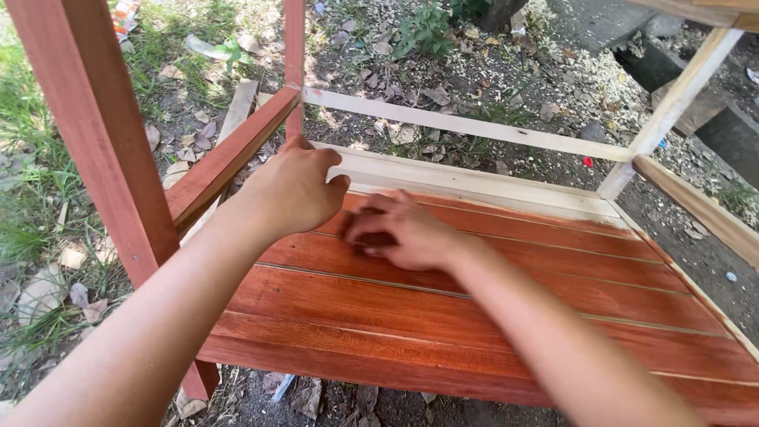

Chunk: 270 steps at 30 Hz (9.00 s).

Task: The person applies reddish-brown wood stain to a small wooden shelf rack using a cloth. They dip and wring the cloth in a bowl of stain, then wipe the stain across the shelf boards and frame, coating the unfinished wood surfaces by hand.

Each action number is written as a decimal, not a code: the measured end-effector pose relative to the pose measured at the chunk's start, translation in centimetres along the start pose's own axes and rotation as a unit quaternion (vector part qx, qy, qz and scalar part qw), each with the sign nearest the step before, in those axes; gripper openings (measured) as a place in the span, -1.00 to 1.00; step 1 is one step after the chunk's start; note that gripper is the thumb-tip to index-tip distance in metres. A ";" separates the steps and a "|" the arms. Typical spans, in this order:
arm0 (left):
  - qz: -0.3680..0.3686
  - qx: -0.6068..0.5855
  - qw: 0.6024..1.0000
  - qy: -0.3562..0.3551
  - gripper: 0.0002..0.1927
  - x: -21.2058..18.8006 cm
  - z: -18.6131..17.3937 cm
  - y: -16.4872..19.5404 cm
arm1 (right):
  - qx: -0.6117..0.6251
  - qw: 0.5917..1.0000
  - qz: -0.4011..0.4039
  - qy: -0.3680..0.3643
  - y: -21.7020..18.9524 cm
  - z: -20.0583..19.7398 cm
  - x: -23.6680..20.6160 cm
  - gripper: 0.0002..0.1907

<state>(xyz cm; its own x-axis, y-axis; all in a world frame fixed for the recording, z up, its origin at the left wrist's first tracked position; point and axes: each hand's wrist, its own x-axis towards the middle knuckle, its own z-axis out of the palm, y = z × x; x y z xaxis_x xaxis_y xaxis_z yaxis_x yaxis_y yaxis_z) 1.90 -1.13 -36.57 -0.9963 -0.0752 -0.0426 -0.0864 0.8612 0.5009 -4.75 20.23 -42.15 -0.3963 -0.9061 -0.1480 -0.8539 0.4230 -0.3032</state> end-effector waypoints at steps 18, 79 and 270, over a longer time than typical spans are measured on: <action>-0.003 0.061 0.998 -0.027 -0.61 0.2 0.3 2.6 | -0.026 0.963 0.260 -0.062 2.4 -3.6 -11.9 -0.60; 0.033 -0.121 0.992 0.032 -0.34 -1.9 -5.2 -1.4 | 0.020 0.985 -0.152 0.074 -16.6 1.0 1.6 -0.24; -0.088 0.248 0.960 -0.099 -0.36 0.6 5.7 0.5 | 0.017 0.893 0.451 0.005 20.1 0.6 -3.3 -0.65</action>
<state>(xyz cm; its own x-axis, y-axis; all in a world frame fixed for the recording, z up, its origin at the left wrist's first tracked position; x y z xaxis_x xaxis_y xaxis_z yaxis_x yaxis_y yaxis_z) 1.22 2.08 -41.29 -0.9424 -0.1867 -0.2776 -0.1941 0.9810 -0.0009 -20.38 31.71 -48.35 -0.9201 -0.1978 -0.3382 -0.1763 0.9799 -0.0933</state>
